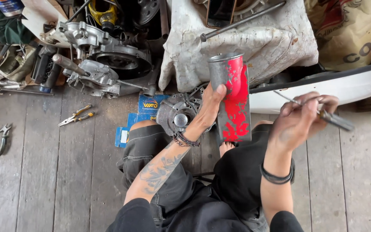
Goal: Scraping paint or residue from motorcycle engine components using a screwdriver.
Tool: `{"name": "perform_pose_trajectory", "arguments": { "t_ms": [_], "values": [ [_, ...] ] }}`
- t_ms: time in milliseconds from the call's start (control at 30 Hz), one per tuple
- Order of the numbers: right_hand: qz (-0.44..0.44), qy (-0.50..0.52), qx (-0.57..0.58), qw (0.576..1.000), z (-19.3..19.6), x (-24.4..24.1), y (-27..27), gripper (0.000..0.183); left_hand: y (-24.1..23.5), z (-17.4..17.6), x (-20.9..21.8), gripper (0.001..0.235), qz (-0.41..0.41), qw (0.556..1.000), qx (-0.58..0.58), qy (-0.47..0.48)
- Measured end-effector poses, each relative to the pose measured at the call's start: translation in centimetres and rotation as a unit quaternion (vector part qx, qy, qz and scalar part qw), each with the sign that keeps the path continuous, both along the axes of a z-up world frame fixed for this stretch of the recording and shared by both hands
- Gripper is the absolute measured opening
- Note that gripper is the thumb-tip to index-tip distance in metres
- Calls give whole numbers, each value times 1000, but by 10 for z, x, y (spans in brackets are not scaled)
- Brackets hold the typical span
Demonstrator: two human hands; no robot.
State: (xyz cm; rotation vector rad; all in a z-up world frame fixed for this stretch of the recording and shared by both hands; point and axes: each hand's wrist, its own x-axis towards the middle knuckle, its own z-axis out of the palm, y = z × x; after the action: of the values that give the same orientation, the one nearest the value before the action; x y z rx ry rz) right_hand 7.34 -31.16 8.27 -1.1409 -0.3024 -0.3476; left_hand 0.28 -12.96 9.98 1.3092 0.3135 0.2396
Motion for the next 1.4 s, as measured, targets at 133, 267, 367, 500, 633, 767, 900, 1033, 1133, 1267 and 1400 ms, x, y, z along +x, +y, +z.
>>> {"name": "perform_pose_trajectory", "arguments": {
  "t_ms": [133, 267, 367, 500, 633, 767, 900, 1033, 1133, 1267, 1400],
  "values": [
    [-44, 120, -7, 992, 50, -52, 32, 40, -3, -21, 9, 88, 21, 997, -32, -72],
    [38, -57, -98, 993, 48, -51, 50, 35, 0, -24, 16, 110, 44, 998, 21, 30],
    [60, -75, -146, 985, 37, -45, 53, 35, 9, -33, 11, 116, 28, 998, 35, 39],
    [45, -81, -154, 984, 19, -39, 57, 33, 5, -38, 11, 102, 47, 997, 64, 11],
    [41, -82, -132, 987, 21, -41, 67, 30, 9, -29, 7, 104, 42, 995, 86, 19],
    [-23, -214, -163, 963, 37, -57, 79, 34, 13, -50, 3, 104, 62, 992, 112, 0],
    [-52, -263, -169, 948, 42, -75, 80, 32, 8, -86, -6, 103, 163, 961, 140, -174],
    [-23, -214, -133, 968, 48, -80, 79, 29, 4, -38, -2, 103, 128, 934, -61, -327],
    [-5, -217, -160, 963, 61, -79, 82, 30, 7, -26, -3, 106, 130, 927, -84, -341],
    [-27, -225, -182, 957, 64, -75, 80, 29, 2, -27, 1, 136, 117, 910, -127, -377],
    [-26, -190, -198, 961, 75, -87, 76, 15, -7, 3, -18, 116, 85, 924, -121, -351]
  ]
}}
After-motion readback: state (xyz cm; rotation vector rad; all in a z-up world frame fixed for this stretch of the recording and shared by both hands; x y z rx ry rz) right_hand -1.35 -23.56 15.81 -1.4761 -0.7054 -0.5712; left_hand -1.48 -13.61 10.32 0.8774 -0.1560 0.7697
